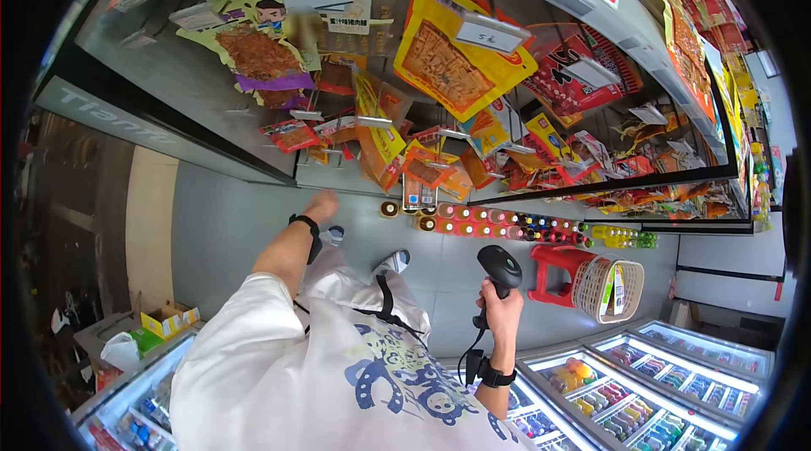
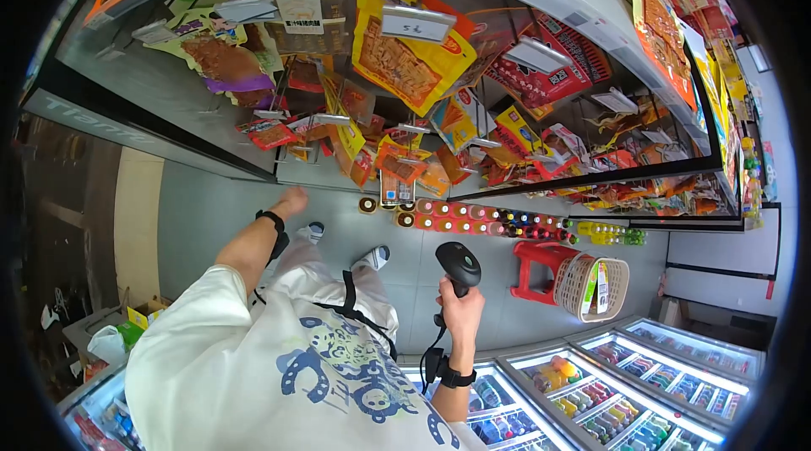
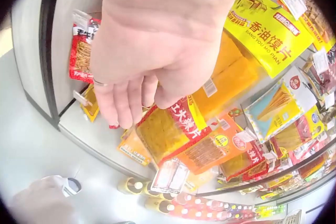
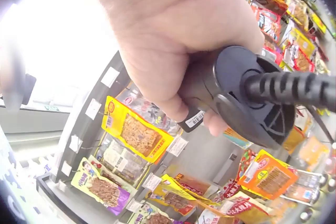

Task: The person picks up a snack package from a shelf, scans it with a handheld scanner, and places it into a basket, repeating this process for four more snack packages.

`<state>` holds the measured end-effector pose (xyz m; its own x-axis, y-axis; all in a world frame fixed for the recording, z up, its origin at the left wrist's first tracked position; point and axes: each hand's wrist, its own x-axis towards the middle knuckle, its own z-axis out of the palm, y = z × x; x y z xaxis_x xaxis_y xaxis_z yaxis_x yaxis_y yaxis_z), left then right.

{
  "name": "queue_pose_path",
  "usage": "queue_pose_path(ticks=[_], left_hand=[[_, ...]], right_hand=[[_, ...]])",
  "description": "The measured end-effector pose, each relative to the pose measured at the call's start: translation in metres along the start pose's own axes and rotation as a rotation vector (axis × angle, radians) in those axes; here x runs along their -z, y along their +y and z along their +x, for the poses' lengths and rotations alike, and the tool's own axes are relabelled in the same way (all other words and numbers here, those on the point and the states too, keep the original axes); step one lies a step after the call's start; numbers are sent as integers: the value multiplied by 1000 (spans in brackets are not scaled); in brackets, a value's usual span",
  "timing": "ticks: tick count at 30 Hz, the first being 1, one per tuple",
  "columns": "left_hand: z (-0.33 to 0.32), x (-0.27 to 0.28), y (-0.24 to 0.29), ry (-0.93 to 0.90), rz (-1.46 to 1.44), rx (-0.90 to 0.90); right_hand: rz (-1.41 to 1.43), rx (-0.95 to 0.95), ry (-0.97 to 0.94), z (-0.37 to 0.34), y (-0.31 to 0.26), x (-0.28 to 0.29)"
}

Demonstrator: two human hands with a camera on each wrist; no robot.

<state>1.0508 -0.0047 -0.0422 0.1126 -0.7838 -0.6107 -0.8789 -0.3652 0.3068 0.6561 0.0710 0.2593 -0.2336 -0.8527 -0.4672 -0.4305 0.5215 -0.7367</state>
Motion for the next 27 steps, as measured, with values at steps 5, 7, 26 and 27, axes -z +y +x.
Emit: queue_pose_path(ticks=[5,7,26,27], left_hand=[[28,38,-1,54,-252,35],[41,50,-17,11,-221,29],[99,141,-24,37,251,-160],[95,145,-19,39,243,-109]], right_hand=[[47,-106,135,-29,3,-39],[50,-127,158,-43,-9,-64],[178,-459,467,-185,3,-167],[153,-471,485,-191,6,-170]])
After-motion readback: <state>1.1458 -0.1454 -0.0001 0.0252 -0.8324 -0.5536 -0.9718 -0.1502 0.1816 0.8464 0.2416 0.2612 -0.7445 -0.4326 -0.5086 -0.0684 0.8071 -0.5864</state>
